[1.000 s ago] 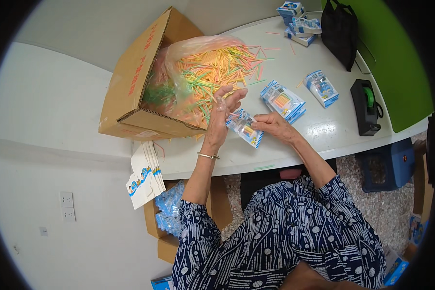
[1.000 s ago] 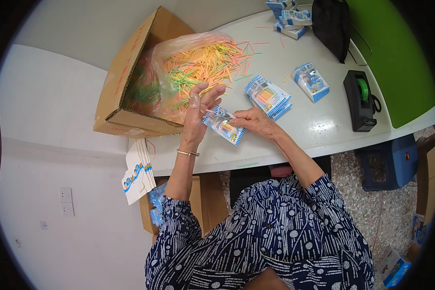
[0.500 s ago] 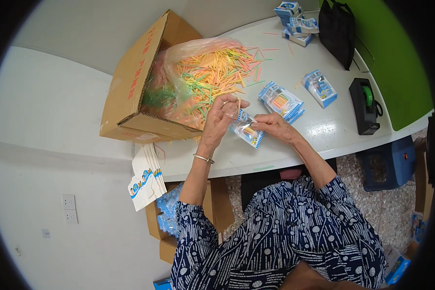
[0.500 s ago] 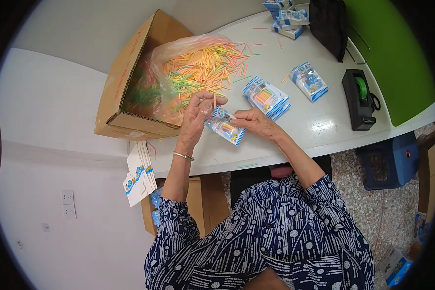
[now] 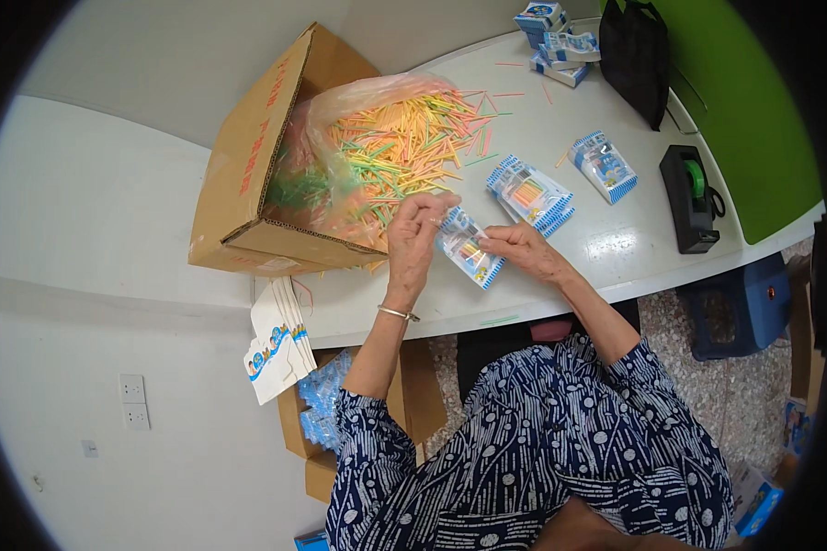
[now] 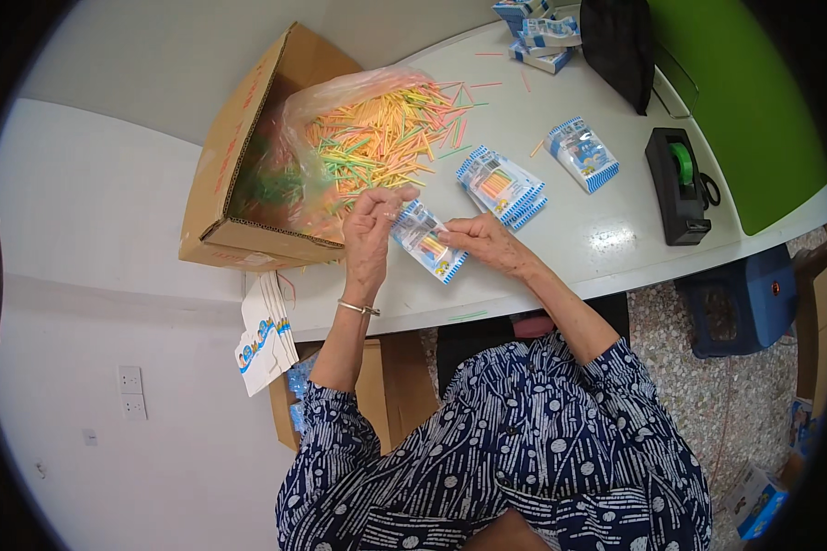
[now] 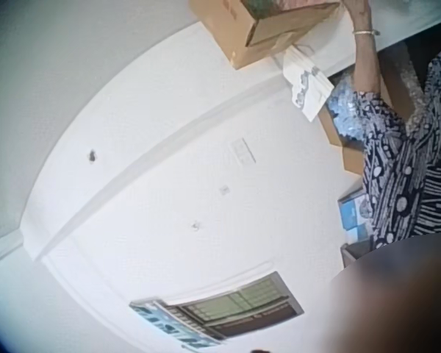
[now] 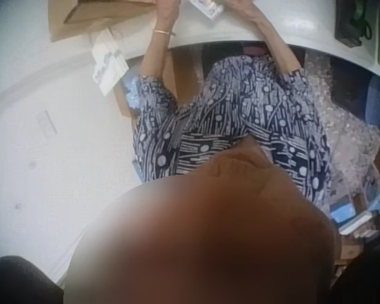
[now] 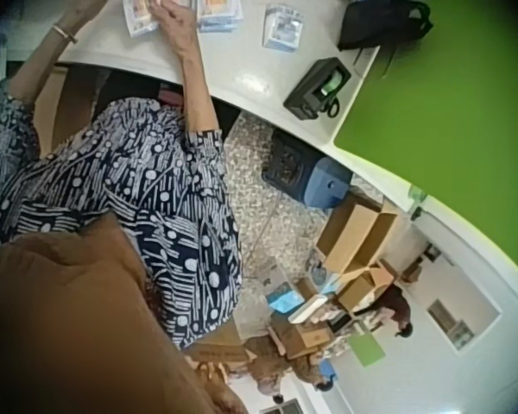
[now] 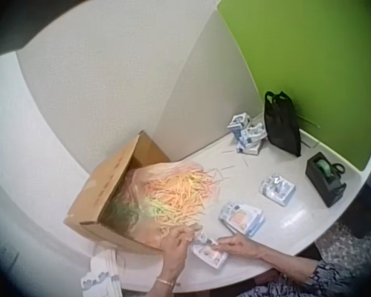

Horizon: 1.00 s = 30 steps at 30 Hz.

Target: Packaging thin colorful sticks into clear plastic bags at a workstation.

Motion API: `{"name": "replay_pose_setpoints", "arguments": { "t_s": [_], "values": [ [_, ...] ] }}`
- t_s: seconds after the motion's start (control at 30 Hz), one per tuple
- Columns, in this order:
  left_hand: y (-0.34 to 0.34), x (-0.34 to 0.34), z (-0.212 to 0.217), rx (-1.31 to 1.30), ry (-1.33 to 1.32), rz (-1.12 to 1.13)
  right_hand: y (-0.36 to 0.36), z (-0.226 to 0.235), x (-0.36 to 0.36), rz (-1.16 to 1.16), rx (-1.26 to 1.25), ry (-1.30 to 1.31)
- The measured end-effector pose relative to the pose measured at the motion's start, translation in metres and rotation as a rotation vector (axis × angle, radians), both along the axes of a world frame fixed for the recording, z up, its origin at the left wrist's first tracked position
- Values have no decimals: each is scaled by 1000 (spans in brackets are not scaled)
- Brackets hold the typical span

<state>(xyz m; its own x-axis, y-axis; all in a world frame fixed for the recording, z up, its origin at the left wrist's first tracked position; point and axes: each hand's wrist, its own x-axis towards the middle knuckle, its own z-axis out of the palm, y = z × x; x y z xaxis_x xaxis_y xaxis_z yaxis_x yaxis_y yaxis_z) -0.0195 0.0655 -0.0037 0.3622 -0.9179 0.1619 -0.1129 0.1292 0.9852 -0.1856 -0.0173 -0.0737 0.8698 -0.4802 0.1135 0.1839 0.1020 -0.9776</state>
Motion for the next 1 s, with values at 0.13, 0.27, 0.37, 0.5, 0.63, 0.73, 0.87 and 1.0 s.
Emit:
{"name": "replay_pose_setpoints", "arguments": {
  "t_s": [0.13,0.27,0.37,0.5,0.63,0.73,0.87,1.0],
  "values": [
    [-12,12,2,93,-42,-103,-2,-10,-9,-1,-4,-1],
    [-38,49,-5,170,-178,-107,4,3,-20,4,97,-11],
    [-64,55,-17,143,-973,-93,5,2,-28,15,134,-18],
    [-80,60,-39,-52,-1807,-212,9,0,-30,-1,186,-19],
    [-93,55,-50,-56,-1972,-274,9,-1,-31,-28,204,5],
    [-98,56,-52,-51,-1980,-291,8,-2,-31,-32,198,3],
    [-95,65,-49,-158,-1866,-267,9,-2,-30,-72,206,-21],
    [-81,63,-37,-126,-1245,102,9,-3,-27,-105,187,-13]
  ]
}}
